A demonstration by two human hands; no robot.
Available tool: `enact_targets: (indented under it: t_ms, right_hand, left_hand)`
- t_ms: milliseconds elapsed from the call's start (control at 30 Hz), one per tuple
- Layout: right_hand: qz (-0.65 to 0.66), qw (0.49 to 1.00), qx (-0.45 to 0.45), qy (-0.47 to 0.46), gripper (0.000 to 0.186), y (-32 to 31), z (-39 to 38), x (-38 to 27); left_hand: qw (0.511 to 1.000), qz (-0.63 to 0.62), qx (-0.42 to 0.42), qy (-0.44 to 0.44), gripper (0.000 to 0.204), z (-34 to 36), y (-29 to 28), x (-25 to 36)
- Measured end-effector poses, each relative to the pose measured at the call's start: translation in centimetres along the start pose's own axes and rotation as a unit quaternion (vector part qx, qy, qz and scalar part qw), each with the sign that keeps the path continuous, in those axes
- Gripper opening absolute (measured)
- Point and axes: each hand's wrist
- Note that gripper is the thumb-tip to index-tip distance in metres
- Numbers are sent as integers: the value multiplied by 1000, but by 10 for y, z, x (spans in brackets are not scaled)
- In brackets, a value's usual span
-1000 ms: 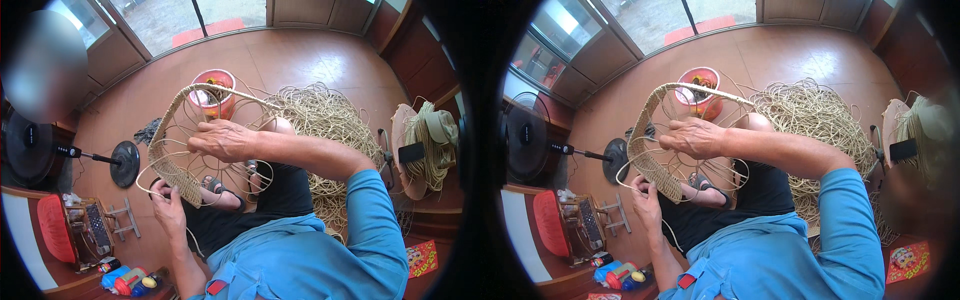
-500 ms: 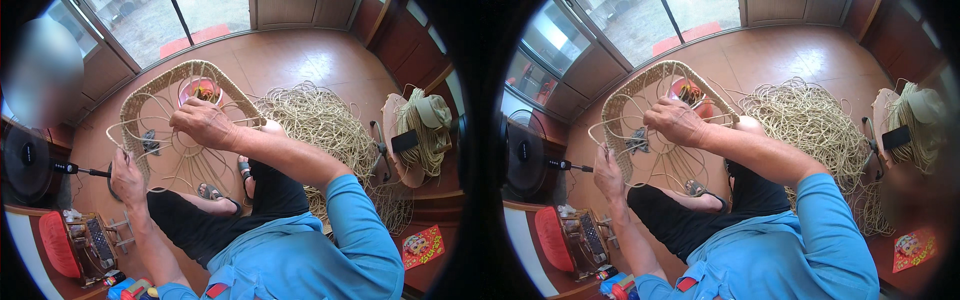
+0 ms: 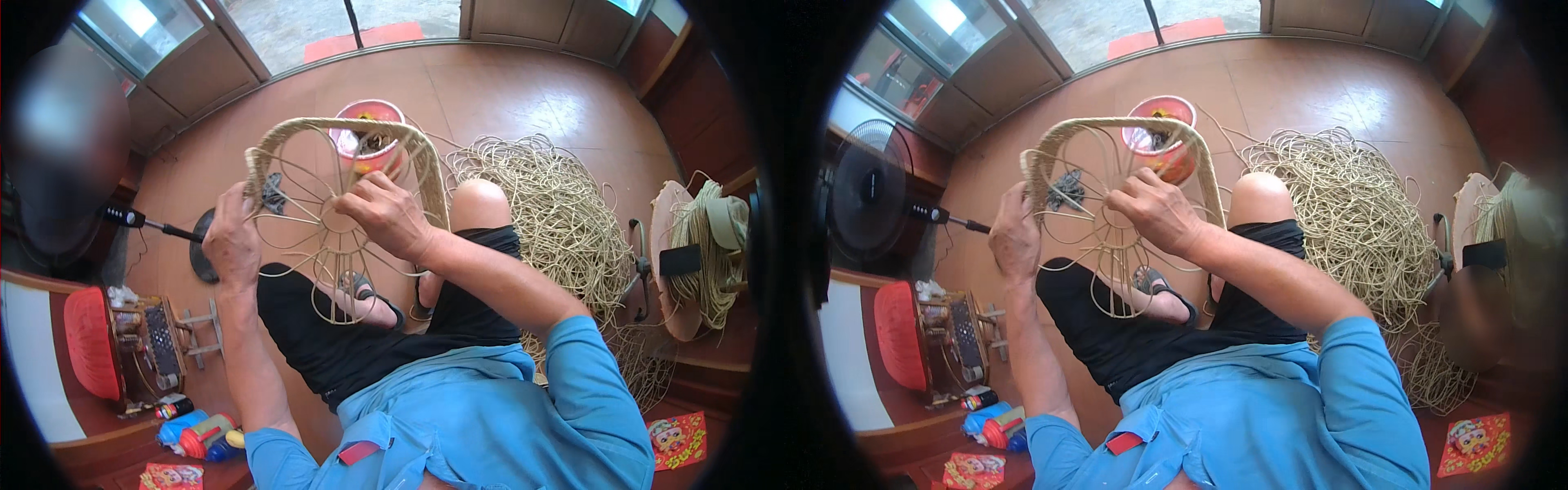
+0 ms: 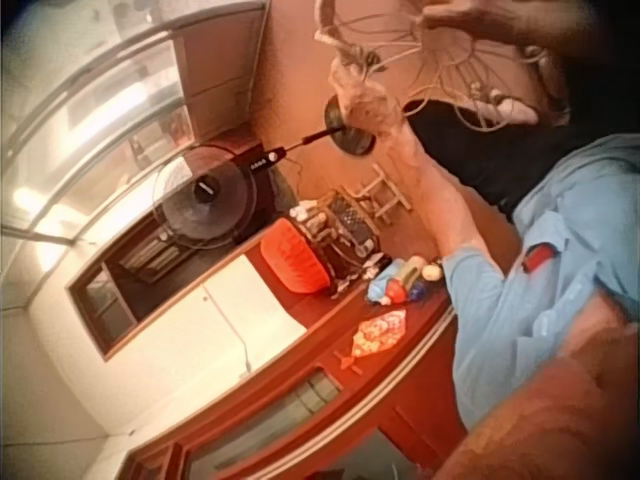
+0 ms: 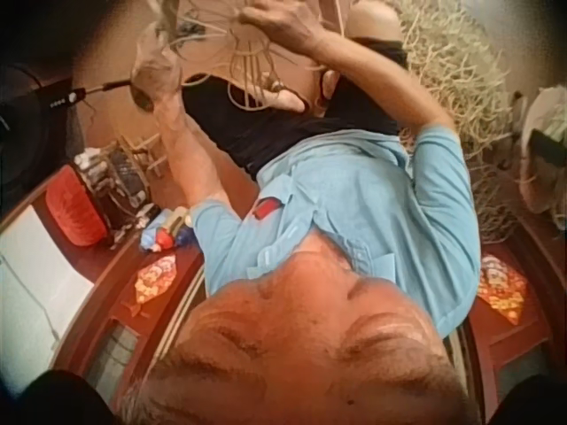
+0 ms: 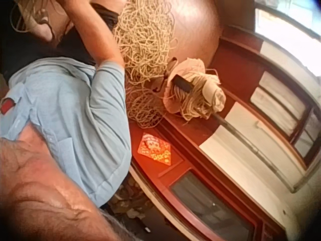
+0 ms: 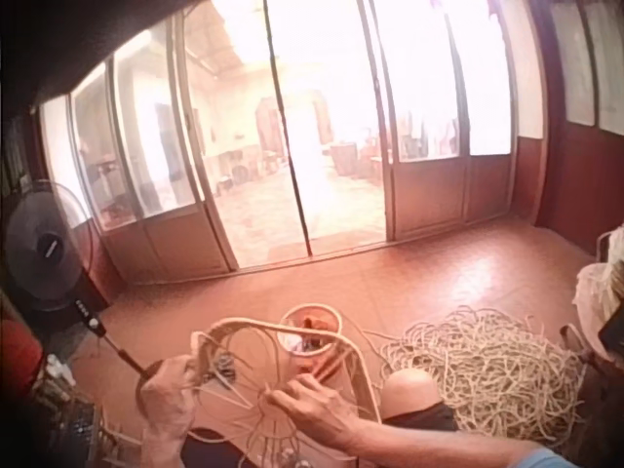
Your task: Constructing a straw basket or hat using traditional hand-weaving techniques.
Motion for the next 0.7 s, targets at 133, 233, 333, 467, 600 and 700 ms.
enact_targets:
  t_ms: [133,233,333,467,600,700]
  right_hand:
    - [20,995,-35,89,23,17,-49,-20]
    - [32,989,-41,135,19,19,-72,-29]
    - [28,988,-57,141,13,16,-68,-20]
    - [7,979,-107,173,15,8,-57,-14]
    - [30,962,-159,219,22,7,-50,-14]
    - [42,953,-184,236,28,6,-46,-13]
  left_hand:
    - [998,-12,-67,13,27,-22,26,3]
    - [997,-14,-68,38,25,-35,45,5]
    - [998,-22,-53,38,24,-28,56,6]
    - [998,-18,-35,48,35,-16,51,18]
    - [994,80,48,52,44,-44,24,54]
    - [939,-306,-112,-114,44,-88,24,100]
Point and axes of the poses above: each hand's wrist, its own z-axis towards the middle knuckle, its own y-axis out of the palm, x = y × z, and after that the axes turned 3 degrees about -x, right-handed
